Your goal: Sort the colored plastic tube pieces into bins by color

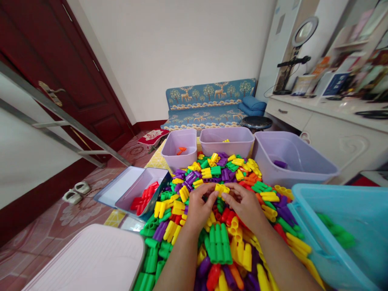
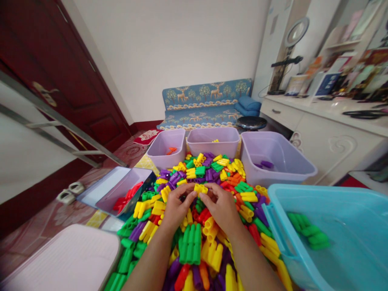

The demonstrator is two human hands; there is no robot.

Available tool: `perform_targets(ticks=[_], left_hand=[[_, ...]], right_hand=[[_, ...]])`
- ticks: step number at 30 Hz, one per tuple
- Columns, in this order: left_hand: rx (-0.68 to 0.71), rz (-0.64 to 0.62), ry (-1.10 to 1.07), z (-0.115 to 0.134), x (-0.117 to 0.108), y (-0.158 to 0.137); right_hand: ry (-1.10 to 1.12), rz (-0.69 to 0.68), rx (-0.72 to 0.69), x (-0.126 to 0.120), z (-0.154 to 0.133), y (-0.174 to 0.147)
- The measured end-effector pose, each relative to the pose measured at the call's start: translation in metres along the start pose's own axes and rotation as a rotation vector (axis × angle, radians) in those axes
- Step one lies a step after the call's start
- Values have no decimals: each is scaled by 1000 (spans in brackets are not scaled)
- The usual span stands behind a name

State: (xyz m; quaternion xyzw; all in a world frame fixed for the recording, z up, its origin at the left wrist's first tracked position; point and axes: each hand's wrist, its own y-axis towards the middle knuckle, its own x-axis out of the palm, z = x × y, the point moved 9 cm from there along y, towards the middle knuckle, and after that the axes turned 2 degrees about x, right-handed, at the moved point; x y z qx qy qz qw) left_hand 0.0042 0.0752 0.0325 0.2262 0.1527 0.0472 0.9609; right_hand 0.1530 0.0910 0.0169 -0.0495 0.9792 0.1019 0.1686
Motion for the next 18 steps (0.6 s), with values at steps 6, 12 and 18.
perform_targets(ticks=[6,12,18], left_hand=[[33,10,2,5,-2,1],[27,0,13,4,-2,2],[19,25,20,1,-5,2]], right_hand=[[-37,2,13,-1,2,0],[13,32,40,-8,-2,0],[62,-3,93,-16,-6,3]])
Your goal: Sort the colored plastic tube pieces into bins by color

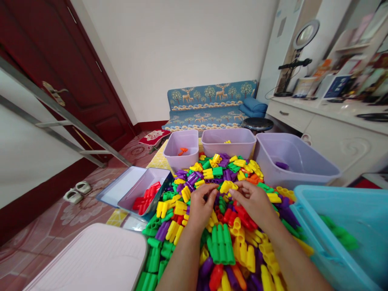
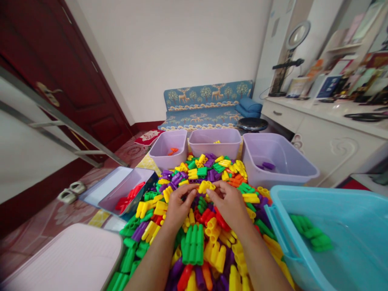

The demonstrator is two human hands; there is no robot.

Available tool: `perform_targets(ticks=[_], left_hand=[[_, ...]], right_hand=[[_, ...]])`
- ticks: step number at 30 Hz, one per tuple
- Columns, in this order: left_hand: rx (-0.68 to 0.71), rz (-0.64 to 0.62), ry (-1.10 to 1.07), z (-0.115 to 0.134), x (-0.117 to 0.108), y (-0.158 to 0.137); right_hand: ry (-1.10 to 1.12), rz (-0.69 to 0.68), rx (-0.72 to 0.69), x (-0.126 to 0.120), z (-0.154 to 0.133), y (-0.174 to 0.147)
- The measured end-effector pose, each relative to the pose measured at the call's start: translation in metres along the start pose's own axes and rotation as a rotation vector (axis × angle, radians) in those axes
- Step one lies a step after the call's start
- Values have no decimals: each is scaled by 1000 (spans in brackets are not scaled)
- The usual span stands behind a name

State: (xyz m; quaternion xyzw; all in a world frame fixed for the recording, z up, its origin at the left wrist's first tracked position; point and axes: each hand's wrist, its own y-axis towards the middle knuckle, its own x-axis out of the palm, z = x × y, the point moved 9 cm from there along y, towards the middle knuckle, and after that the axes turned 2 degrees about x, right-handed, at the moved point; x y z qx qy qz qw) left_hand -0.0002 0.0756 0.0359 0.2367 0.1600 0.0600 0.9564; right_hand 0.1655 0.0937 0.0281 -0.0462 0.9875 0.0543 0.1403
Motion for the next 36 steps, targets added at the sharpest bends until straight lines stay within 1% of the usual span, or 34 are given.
perform_targets(ticks=[4,7,10,15,17,19,26,32,36], left_hand=[[-2,7,-1,-2,-1,-1],[-2,9,4,-3,-1,-1],[-2,7,3,-3,0,-1],[5,11,7,-3,0,0],[1,13,10,-3,0,-1],[-3,12,13,-3,0,-1],[-7,19,24,-3,-1,0],[-12,19,18,-3,0,0],[-15,19,23,-4,0,-1]], right_hand=[[102,94,27,-12,3,2],[142,99,29,-13,5,3],[96,46,33,-9,6,2],[10,-159,68,10,10,-2],[4,-199,69,14,9,-4],[10,-190,65,14,6,-5],[32,-91,61,5,4,-3],[42,-69,70,3,7,-2],[98,-35,83,2,9,-1]])
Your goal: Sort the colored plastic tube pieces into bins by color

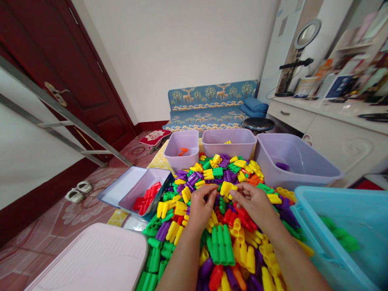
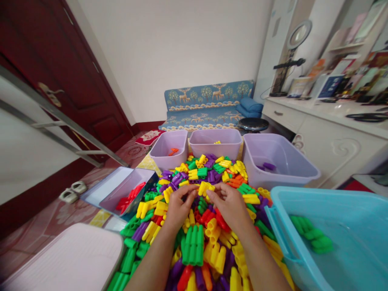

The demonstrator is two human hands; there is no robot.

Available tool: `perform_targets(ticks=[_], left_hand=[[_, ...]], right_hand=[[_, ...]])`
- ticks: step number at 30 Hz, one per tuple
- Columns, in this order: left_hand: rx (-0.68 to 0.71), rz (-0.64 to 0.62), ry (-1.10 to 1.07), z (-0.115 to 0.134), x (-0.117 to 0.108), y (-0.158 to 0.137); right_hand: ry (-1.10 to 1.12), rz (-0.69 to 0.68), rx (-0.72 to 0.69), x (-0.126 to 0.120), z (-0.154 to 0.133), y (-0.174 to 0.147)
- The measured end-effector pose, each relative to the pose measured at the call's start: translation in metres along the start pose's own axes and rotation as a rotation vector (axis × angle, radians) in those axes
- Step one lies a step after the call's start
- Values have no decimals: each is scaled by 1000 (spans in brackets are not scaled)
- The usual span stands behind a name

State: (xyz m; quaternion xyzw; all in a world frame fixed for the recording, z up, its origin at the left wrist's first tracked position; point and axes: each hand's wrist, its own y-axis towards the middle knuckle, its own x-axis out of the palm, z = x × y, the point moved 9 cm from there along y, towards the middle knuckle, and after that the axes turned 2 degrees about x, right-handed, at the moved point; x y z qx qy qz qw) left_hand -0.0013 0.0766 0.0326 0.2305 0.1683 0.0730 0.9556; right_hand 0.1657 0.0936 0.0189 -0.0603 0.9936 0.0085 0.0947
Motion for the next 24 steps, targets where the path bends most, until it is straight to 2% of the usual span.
perform_targets(ticks=[6,11,24], left_hand=[[-14,-12,9,-3,2,1],[-17,-27,25,-4,4,1],[-45,-16,20,-6,2,3]], right_hand=[[56,50,28,6,17,4],[-61,77,-40,6,22,5],[-225,64,-84,8,8,0]])
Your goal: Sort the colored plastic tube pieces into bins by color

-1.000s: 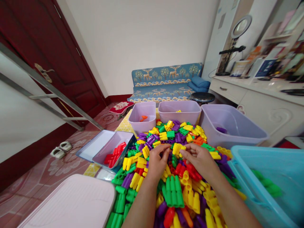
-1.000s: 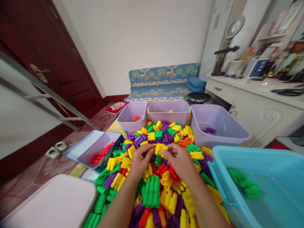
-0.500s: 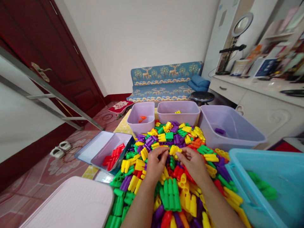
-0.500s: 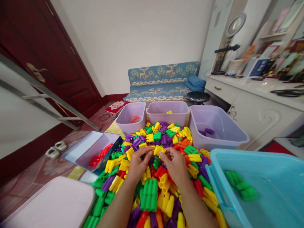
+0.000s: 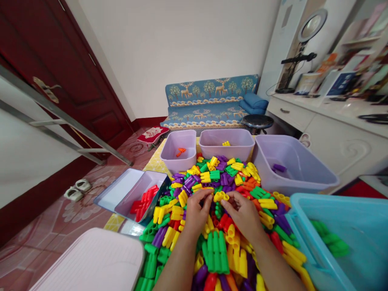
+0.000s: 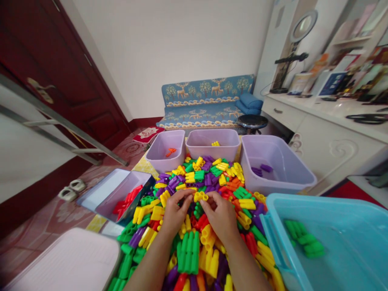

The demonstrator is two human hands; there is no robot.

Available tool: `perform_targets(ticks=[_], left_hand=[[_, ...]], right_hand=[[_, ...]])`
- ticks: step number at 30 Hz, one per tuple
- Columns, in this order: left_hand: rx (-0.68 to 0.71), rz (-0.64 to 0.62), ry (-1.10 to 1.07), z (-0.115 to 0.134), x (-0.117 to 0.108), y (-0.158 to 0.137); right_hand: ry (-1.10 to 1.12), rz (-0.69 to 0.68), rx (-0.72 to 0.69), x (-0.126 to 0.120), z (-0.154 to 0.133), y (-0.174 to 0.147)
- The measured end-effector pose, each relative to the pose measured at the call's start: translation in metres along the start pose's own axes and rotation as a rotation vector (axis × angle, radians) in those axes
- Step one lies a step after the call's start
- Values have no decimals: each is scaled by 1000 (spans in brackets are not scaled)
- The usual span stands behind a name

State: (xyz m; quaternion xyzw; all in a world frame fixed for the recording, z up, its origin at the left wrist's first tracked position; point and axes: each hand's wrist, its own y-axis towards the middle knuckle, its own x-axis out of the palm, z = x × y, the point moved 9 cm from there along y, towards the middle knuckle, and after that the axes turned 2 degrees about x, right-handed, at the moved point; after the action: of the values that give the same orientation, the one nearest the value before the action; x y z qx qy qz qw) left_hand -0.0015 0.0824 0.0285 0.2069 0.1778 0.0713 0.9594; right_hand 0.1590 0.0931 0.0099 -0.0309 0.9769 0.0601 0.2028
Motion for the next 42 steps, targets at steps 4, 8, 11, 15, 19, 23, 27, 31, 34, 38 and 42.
perform_targets(ticks=[4,8,11,15,19,23,27,31,34,38,42], left_hand=[[-18,15,3,-3,-1,0],[-1,20,22,-3,-1,1],[5,21,26,-3,0,1],[12,26,33,-2,0,1],[24,22,33,-1,0,1],[27,15,19,0,0,1],[31,22,18,0,-1,2],[27,23,41,-1,-1,1],[21,23,58,-4,0,1],[4,36,90,-1,0,1],[62,-20,170,28,3,15]], right_hand=[[56,11,19,-2,0,0],[176,-15,94,-6,-1,0],[211,-13,128,-13,-9,4],[241,-69,201,-11,-19,12],[286,-121,302,-1,-24,23],[201,-110,326,-3,-32,51],[99,-8,242,-26,-52,103],[55,260,72,-62,-68,138],[-171,388,-47,-69,-67,132],[-334,399,-40,-59,-44,115],[-492,423,-17,-56,-35,116]])
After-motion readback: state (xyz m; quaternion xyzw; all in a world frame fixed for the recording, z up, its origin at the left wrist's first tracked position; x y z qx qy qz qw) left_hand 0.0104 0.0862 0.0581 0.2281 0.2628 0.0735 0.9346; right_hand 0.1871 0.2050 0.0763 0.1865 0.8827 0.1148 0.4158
